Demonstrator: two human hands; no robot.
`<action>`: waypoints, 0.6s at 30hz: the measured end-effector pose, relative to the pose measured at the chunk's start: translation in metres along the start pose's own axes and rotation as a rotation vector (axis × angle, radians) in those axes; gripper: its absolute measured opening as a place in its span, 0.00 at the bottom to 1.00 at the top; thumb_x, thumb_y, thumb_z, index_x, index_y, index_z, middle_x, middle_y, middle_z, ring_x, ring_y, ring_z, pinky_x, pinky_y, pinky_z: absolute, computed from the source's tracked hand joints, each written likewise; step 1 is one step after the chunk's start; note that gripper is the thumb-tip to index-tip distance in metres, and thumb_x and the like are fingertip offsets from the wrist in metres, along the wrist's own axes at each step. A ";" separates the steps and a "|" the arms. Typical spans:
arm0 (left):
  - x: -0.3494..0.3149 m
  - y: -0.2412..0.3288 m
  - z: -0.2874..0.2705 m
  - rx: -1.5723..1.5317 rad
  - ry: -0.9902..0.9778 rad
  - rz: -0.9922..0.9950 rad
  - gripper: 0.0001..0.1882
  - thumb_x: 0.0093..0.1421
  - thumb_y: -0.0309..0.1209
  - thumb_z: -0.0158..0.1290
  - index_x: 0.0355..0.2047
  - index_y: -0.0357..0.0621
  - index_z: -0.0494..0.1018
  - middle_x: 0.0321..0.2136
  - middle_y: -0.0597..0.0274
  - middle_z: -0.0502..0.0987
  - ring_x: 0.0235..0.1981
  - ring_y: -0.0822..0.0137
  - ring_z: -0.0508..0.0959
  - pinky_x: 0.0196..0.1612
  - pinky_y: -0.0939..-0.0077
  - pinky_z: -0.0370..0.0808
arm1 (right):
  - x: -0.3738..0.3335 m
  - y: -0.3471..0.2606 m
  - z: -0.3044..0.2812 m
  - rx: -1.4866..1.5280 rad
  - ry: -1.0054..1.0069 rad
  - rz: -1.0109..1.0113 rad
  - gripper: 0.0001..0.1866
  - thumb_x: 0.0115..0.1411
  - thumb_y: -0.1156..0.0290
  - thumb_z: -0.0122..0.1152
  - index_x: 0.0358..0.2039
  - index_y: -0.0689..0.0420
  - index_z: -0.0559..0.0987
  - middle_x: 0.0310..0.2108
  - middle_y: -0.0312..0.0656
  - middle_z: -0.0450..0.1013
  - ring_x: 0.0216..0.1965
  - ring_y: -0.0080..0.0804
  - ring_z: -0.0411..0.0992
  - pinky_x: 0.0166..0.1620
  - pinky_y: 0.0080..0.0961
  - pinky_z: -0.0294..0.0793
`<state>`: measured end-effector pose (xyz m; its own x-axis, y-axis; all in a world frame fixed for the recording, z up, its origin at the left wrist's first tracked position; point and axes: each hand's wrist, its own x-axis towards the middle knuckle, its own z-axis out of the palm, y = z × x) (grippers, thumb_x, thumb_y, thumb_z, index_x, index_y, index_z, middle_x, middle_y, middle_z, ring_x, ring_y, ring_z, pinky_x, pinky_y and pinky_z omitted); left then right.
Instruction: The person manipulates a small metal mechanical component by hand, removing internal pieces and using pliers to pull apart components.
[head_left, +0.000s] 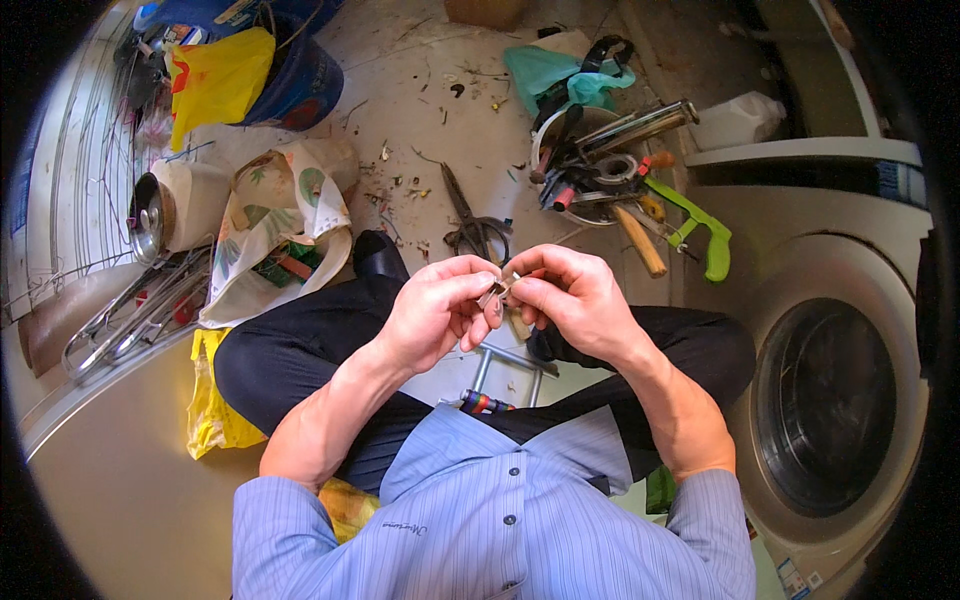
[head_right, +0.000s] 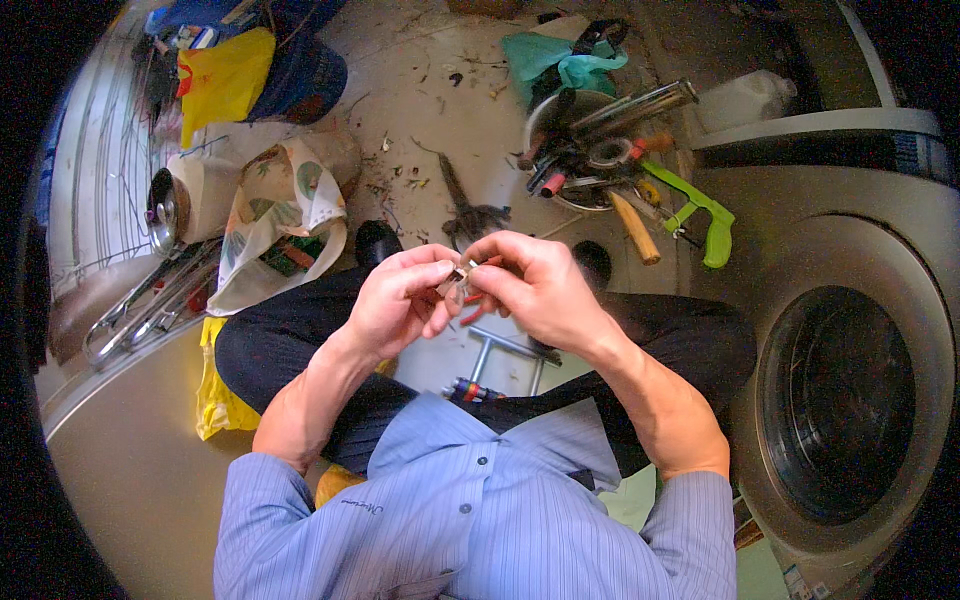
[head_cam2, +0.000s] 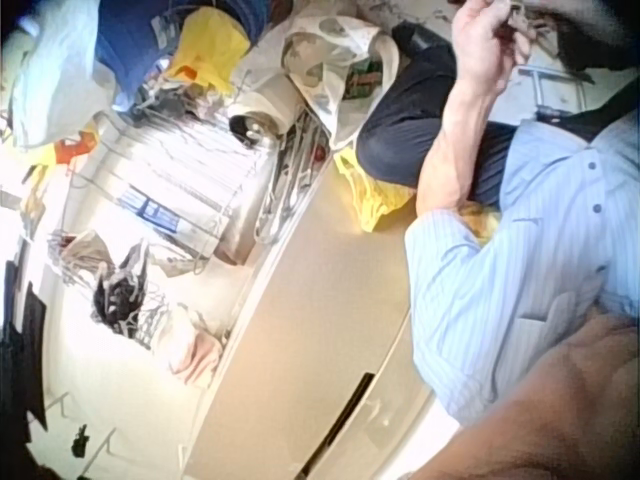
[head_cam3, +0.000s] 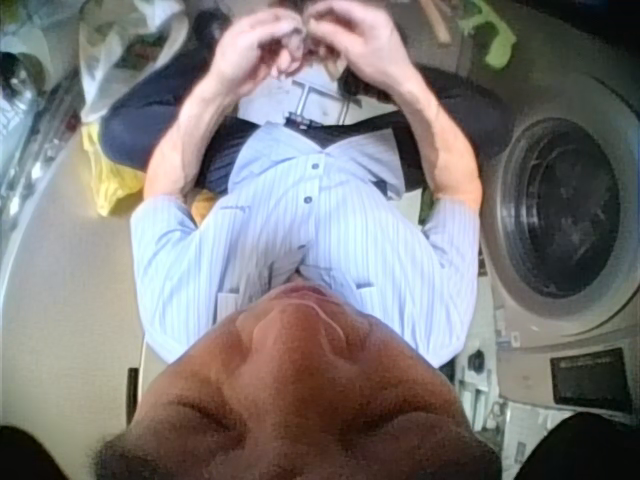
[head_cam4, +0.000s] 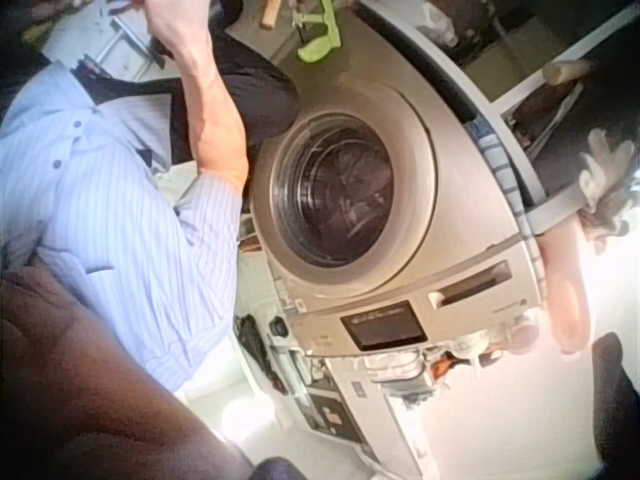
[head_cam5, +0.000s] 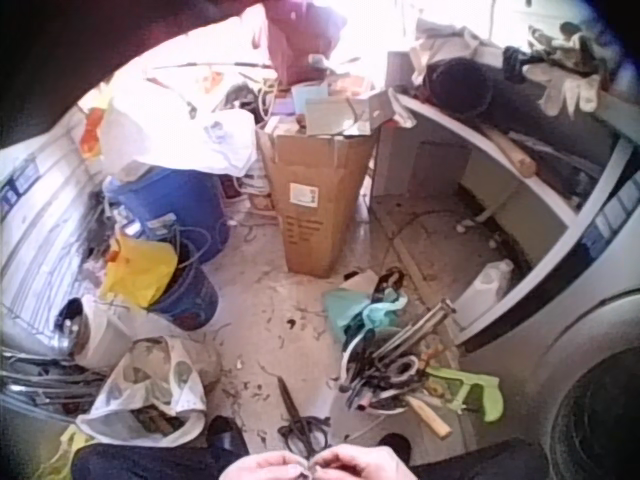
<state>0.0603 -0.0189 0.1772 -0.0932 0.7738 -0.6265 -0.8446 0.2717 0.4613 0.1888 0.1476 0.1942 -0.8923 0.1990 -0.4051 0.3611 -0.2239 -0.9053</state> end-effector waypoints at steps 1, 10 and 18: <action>0.000 0.000 -0.001 -0.057 -0.027 -0.018 0.12 0.67 0.32 0.45 0.43 0.35 0.71 0.26 0.58 0.78 0.19 0.73 0.75 0.19 0.81 0.70 | 0.001 0.001 0.000 0.042 -0.005 0.014 0.08 0.62 0.77 0.56 0.41 0.67 0.77 0.27 0.37 0.76 0.25 0.18 0.72 0.30 0.18 0.74; 0.001 -0.002 -0.003 -0.367 0.058 -0.024 0.10 0.68 0.30 0.43 0.43 0.38 0.70 0.26 0.55 0.78 0.22 0.69 0.77 0.22 0.79 0.73 | 0.004 0.003 -0.002 0.105 0.130 0.064 0.09 0.63 0.75 0.56 0.42 0.65 0.77 0.29 0.37 0.76 0.25 0.17 0.71 0.29 0.16 0.72; 0.002 -0.008 -0.004 -0.304 0.048 0.087 0.10 0.69 0.30 0.44 0.45 0.38 0.68 0.30 0.54 0.78 0.27 0.67 0.79 0.27 0.78 0.77 | 0.007 0.008 0.000 0.130 0.195 0.055 0.09 0.63 0.74 0.55 0.41 0.64 0.77 0.27 0.37 0.76 0.24 0.18 0.72 0.25 0.16 0.71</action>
<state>0.0650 -0.0221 0.1696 -0.1904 0.7569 -0.6251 -0.9507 0.0166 0.3097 0.1856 0.1477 0.1838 -0.7984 0.3606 -0.4821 0.3588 -0.3582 -0.8620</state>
